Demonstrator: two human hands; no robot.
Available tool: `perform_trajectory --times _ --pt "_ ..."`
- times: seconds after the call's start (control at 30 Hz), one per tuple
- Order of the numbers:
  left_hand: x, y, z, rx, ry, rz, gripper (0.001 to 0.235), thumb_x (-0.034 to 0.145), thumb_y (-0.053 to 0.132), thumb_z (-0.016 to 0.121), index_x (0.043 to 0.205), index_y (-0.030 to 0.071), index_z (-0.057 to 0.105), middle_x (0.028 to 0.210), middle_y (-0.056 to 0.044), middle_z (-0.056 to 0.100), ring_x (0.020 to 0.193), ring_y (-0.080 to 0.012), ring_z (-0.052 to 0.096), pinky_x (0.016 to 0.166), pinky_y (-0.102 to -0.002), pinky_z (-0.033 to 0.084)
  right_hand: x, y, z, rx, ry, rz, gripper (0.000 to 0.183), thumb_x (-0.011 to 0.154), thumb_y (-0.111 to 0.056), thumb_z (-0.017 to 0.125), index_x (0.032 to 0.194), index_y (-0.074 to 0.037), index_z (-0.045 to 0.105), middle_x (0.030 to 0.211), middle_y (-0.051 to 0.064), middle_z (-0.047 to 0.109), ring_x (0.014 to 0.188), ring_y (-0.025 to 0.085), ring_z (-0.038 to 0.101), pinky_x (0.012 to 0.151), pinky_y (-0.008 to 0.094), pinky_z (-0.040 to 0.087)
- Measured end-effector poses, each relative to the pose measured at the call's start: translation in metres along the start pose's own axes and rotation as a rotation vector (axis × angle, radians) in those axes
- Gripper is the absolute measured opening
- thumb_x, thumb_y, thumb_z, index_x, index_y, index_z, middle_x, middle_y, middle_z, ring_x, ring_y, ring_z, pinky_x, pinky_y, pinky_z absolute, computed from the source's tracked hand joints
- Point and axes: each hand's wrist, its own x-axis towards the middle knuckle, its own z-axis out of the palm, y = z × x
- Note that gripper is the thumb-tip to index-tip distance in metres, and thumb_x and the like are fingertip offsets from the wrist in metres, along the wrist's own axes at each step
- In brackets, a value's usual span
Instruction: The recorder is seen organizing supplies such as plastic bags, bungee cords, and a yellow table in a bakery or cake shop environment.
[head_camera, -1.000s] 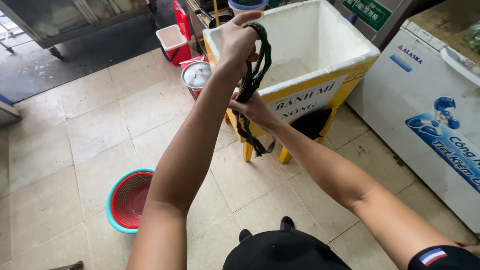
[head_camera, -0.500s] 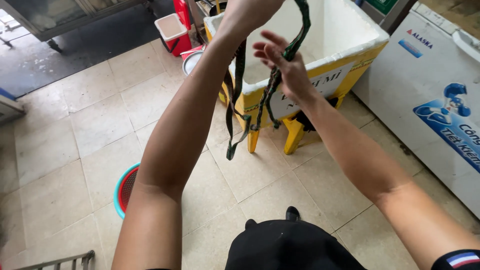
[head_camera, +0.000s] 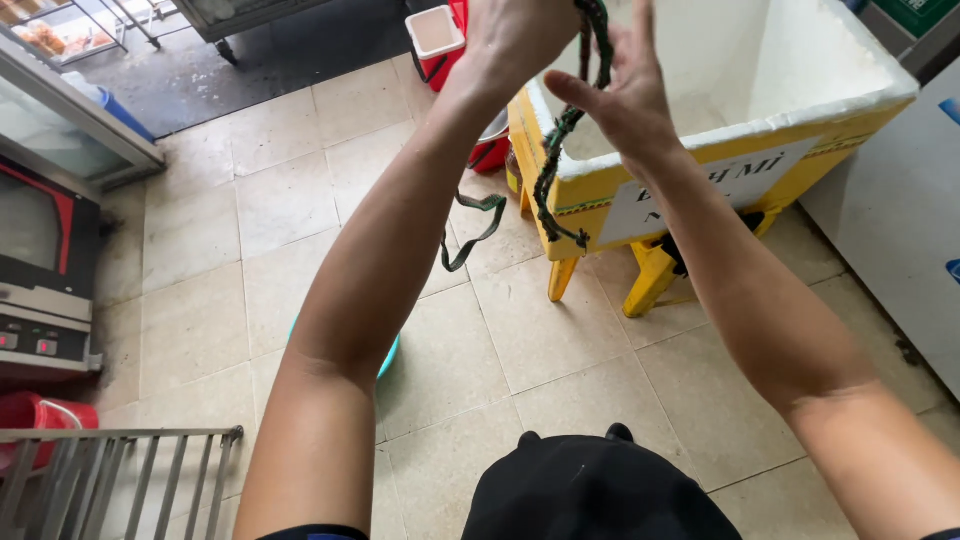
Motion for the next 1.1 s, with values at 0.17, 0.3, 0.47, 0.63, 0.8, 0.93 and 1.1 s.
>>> perform_trajectory --times 0.17,0.3,0.47,0.63,0.8,0.93,1.1 --pt "-0.017 0.013 -0.013 0.101 -0.147 -0.078 0.014 0.068 0.016 0.080 0.076 0.004 0.076 0.065 -0.014 0.069 0.050 -0.0256 0.069 0.044 -0.042 0.054 0.012 -0.001 0.041 0.079 0.042 0.044 0.038 0.108 -0.002 0.070 0.146 0.003 0.061 0.126 0.019 0.072 0.113 0.024 0.065 0.102 0.038 0.054" --pt "-0.045 -0.004 -0.011 0.123 0.045 0.097 0.022 0.062 0.010 0.082 0.077 -0.001 0.071 0.066 -0.018 0.070 0.058 -0.0342 0.070 0.049 -0.045 0.054 0.015 -0.027 0.046 -0.053 0.063 -0.107 0.027 0.100 0.006 0.068 0.125 0.005 0.057 0.100 0.010 0.071 0.090 0.013 0.069 0.079 0.034 0.057" --pt "-0.064 -0.002 -0.036 0.026 -0.090 -0.024 0.029 0.064 0.009 0.082 0.084 -0.004 0.066 0.070 -0.019 0.069 0.062 -0.0346 0.070 0.048 -0.045 0.052 0.020 -0.026 0.049 -0.191 -0.113 -0.030 0.021 0.099 0.004 0.048 0.105 -0.001 0.068 0.084 0.005 0.067 0.072 0.010 0.061 0.060 0.028 0.048" --pt "-0.096 0.004 -0.053 -0.359 -0.029 -0.384 0.021 0.089 0.019 0.074 0.102 0.004 0.066 0.067 -0.011 0.069 0.055 -0.0195 0.065 0.048 -0.035 0.048 0.033 0.010 0.050 -0.300 -0.050 0.028 0.012 0.091 0.008 0.048 0.082 0.007 0.056 0.071 0.009 0.056 0.062 0.012 0.052 0.054 0.029 0.040" --pt "-0.136 -0.053 0.000 -0.759 0.065 -0.672 0.029 0.100 0.029 0.066 0.090 0.005 0.077 0.065 -0.003 0.063 0.048 -0.0066 0.046 0.044 -0.027 0.035 0.022 -0.023 0.062 -0.241 -0.190 0.004 0.031 0.090 0.006 0.048 0.110 -0.005 0.069 0.078 0.000 0.060 0.057 0.009 0.049 0.045 0.028 0.037" --pt "-0.116 -0.042 -0.008 -1.032 0.206 -0.610 0.027 0.098 0.019 0.058 0.080 0.001 0.067 0.064 -0.009 0.065 0.046 -0.0118 0.055 0.044 -0.030 0.045 0.003 0.005 0.075 0.101 -0.326 0.202 0.020 0.112 -0.018 0.057 0.103 -0.002 0.066 0.076 0.001 0.058 0.062 0.009 0.052 0.053 0.026 0.045" --pt "-0.080 0.009 -0.052 -1.069 0.096 -0.711 0.022 0.086 0.006 0.047 0.072 0.004 0.064 0.061 -0.008 0.070 0.043 -0.0142 0.066 0.040 -0.031 0.058 -0.009 -0.045 0.087 0.665 -0.267 0.431 0.025 0.093 -0.019 0.068 0.114 -0.008 0.065 0.098 0.002 0.068 0.089 0.007 0.067 0.079 0.020 0.059"
